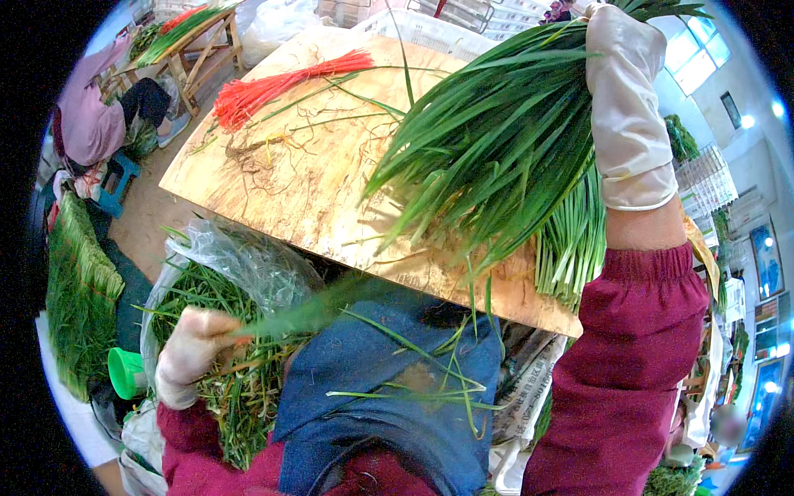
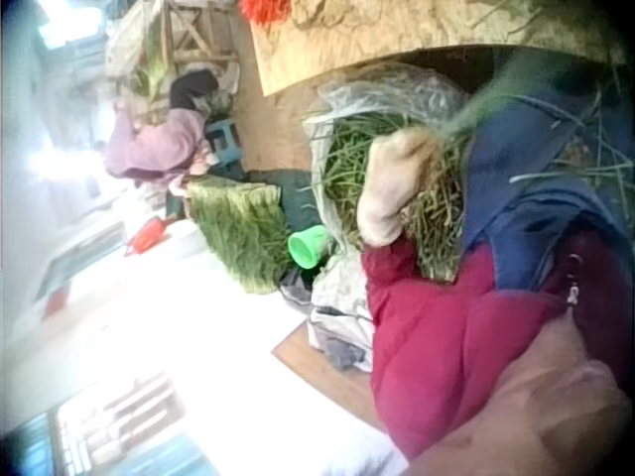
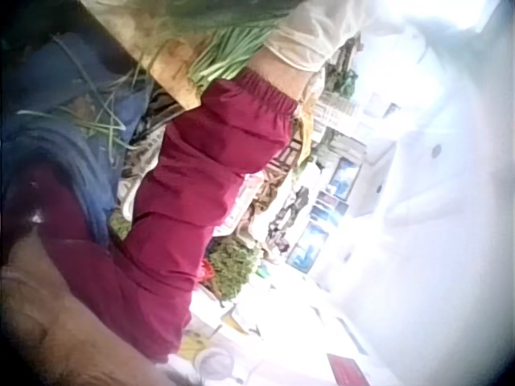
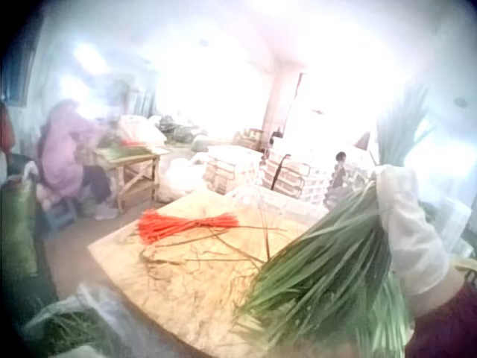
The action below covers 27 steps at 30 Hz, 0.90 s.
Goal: The person, wearing gloves, cleans and sorts bundles of green chives by hand, removing damaged leaves and debris before placing the cleaned bundles into a white plastic basket.
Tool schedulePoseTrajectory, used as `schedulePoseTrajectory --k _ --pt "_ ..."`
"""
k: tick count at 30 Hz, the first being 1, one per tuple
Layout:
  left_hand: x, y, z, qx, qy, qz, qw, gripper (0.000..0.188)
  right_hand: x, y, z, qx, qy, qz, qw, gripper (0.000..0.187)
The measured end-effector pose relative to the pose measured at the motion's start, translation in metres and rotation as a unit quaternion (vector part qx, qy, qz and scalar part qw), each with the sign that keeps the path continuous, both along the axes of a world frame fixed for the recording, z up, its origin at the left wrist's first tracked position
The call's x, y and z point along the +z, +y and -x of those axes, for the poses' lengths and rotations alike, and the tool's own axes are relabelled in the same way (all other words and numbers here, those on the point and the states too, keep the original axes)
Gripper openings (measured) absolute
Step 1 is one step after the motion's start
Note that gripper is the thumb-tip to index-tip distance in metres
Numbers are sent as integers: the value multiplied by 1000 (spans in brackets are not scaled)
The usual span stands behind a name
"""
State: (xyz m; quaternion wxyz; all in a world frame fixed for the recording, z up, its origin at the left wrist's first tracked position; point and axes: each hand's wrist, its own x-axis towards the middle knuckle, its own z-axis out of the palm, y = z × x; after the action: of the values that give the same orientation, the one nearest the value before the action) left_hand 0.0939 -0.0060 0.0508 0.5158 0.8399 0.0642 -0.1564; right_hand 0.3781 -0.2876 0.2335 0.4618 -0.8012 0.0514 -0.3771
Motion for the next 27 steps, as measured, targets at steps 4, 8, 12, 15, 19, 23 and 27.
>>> schedulePoseTrajectory --k 4,8,12,15,19,23,27 --pt "-50 84 108 54 11 -492 869 20 7 10 4 16 -23 6 1000 24" --pt "-48 7 38 36 -231 -302 924 33 1 -2 1 -5 -31 46 998 24" --pt "-36 -101 -49 -27 -250 97 963 33 5 -33 -10 -23 -42 127 991 25" --pt "-49 -134 -102 95 -314 -74 942 30 7 -26 -12 11 3 -2 1000 26" --pt "-66 -155 -137 184 -498 -153 834 31 10 -48 -7 122 31 -190 974 22" --pt "-57 -166 -138 180 -444 -3 878 40 -10 -61 27 194 -50 156 967 20" --pt "-61 -158 -137 94 -396 49 912 40 2 -53 21 253 8 -126 959 22"
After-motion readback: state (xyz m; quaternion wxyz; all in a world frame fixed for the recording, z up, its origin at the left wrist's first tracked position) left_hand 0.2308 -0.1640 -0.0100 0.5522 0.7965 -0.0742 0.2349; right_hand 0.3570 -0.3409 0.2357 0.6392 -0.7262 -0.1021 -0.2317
